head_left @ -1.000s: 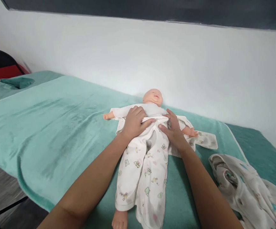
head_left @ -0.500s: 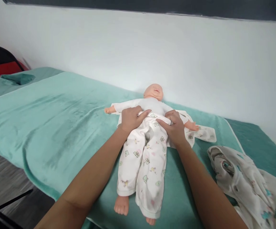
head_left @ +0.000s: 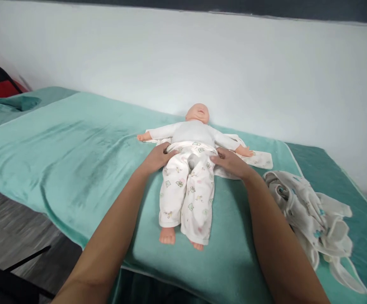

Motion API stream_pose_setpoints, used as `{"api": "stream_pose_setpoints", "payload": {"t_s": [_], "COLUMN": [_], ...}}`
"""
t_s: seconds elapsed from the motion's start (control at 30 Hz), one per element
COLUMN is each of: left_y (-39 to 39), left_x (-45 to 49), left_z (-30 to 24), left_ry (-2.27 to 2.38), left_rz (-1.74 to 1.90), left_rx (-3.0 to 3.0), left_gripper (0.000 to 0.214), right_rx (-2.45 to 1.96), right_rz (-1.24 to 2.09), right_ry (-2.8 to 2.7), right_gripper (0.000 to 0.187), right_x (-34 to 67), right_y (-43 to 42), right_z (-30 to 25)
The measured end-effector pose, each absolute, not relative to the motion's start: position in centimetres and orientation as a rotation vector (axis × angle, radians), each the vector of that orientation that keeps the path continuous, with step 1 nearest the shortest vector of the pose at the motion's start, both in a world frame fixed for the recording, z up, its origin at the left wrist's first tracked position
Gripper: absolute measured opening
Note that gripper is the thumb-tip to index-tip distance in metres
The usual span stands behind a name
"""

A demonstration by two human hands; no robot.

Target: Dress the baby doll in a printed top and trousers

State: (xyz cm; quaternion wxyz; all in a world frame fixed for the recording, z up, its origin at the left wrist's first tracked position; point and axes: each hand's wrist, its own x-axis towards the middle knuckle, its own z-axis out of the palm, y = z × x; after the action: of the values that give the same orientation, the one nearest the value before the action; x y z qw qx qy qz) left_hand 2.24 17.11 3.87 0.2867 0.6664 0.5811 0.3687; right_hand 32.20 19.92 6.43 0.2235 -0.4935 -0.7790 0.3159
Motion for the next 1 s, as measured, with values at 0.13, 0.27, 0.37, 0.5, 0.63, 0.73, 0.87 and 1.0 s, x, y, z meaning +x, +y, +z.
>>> {"api": "stream_pose_setpoints", "payload": {"t_s": [0.13,0.27,0.37,0.5,0.63,0.73,0.87,1.0], "left_y": [15.2,14.5,14.2,13.6,13.6,13.8,13.3,11.5], "left_x": [1.1,2.0,2.9,3.7,4.4,4.6,3.8,2.5], "left_z": [4.2,3.8,3.0,2.5,2.4,2.6,2.9,3.4], "left_ry": [1.366,1.425,1.486,1.767,2.013,1.932,1.638,1.397], "left_rz": [0.859,1.011,1.19,1.265,1.322,1.33,1.215,0.971], "left_rx": [1.718,1.777,1.884,1.936,1.889,1.818,1.68,1.633], "left_gripper": [0.052,0.043,0.021,0.027,0.026,0.012,0.015,0.045], "right_rx": [-1.316,-1.371,-1.498,-1.654,-1.698,-1.652,-1.491,-1.273], "right_rz": [0.954,0.821,0.686,0.432,0.171,0.19,0.564,1.084], "right_ry": [-2.284,-2.251,-2.188,-2.033,-1.821,-1.744,-1.823,-1.942], "right_gripper": [0.059,0.051,0.034,0.033,0.026,0.011,0.011,0.039], "right_x": [32.9,31.9,30.9,29.9,28.9,28.6,29.5,30.9], "right_y": [18.8,17.7,16.6,15.1,14.3,14.3,14.3,13.2], "right_z": [6.7,6.5,6.1,5.6,5.4,5.1,4.7,5.2]}}
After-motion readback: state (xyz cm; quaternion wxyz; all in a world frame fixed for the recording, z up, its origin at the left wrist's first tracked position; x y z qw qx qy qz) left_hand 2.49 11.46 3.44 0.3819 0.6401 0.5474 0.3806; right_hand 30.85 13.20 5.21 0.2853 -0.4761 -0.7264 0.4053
